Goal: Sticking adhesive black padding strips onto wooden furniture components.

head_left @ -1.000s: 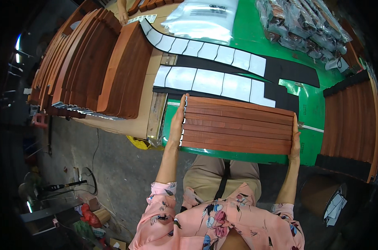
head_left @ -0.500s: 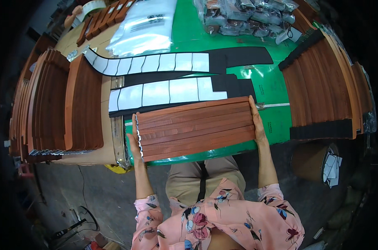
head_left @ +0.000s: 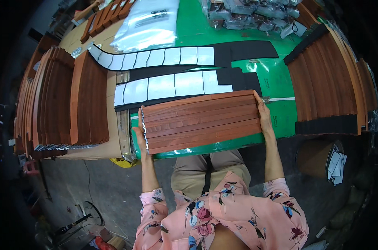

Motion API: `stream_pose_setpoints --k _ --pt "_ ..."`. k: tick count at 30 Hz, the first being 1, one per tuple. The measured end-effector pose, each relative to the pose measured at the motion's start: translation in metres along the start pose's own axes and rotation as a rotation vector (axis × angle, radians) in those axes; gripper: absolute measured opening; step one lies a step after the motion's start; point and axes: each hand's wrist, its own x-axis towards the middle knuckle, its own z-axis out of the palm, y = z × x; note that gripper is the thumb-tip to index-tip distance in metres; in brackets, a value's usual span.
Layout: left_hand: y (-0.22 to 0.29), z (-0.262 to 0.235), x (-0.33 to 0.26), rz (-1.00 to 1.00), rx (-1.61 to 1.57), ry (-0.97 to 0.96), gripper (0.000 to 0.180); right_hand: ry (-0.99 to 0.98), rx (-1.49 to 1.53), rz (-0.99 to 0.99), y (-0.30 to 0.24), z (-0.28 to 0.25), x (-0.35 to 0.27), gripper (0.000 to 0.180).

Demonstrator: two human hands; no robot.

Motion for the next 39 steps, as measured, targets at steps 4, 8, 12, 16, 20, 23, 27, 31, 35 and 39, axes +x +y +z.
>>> stream_pose_setpoints --k 4,8,12,16,20,23,27,31,35,39 --pt "0.007 0.008 -0.004 -0.043 0.064 0.086 0.082 0.043 0.261 0.066 -0.013 0.013 -0.009 0.064" --pt "0.009 -0.002 -0.019 -0.042 0.093 0.076 0.077 0.069 0.306 0.06 -0.022 0.015 -0.029 0.063" --pt "0.007 -0.01 -0.02 -0.053 0.087 0.066 0.075 0.109 0.132 0.037 -0.012 0.018 -0.041 0.062" --pt "-0.001 -0.015 -0.02 -0.036 0.117 0.045 0.076 0.085 -0.124 -0.081 -0.013 0.011 -0.035 0.064" --pt "-0.002 -0.014 -0.02 -0.035 -0.012 0.017 0.081 0.033 -0.029 -0.076 -0.011 0.008 -0.033 0.063" --pt "-0.003 -0.022 -0.022 -0.032 0.072 0.035 0.082 -0.018 -0.019 -0.067 -0.009 0.008 -0.033 0.066" --pt "-0.006 -0.04 -0.024 -0.034 0.074 -0.025 0.075 -0.083 0.005 -0.216 -0.012 0.013 -0.039 0.071" --pt "-0.003 -0.018 -0.022 -0.089 0.051 0.047 0.079 0.041 0.198 -0.082 -0.01 0.02 -0.041 0.067" --pt "0.008 -0.017 -0.026 -0.112 0.068 0.08 0.078 0.057 0.171 -0.081 -0.007 0.019 -0.037 0.062" --pt "0.02 -0.007 -0.018 -0.054 0.024 0.037 0.075 0.107 0.219 -0.105 -0.042 0.015 -0.031 0.058"
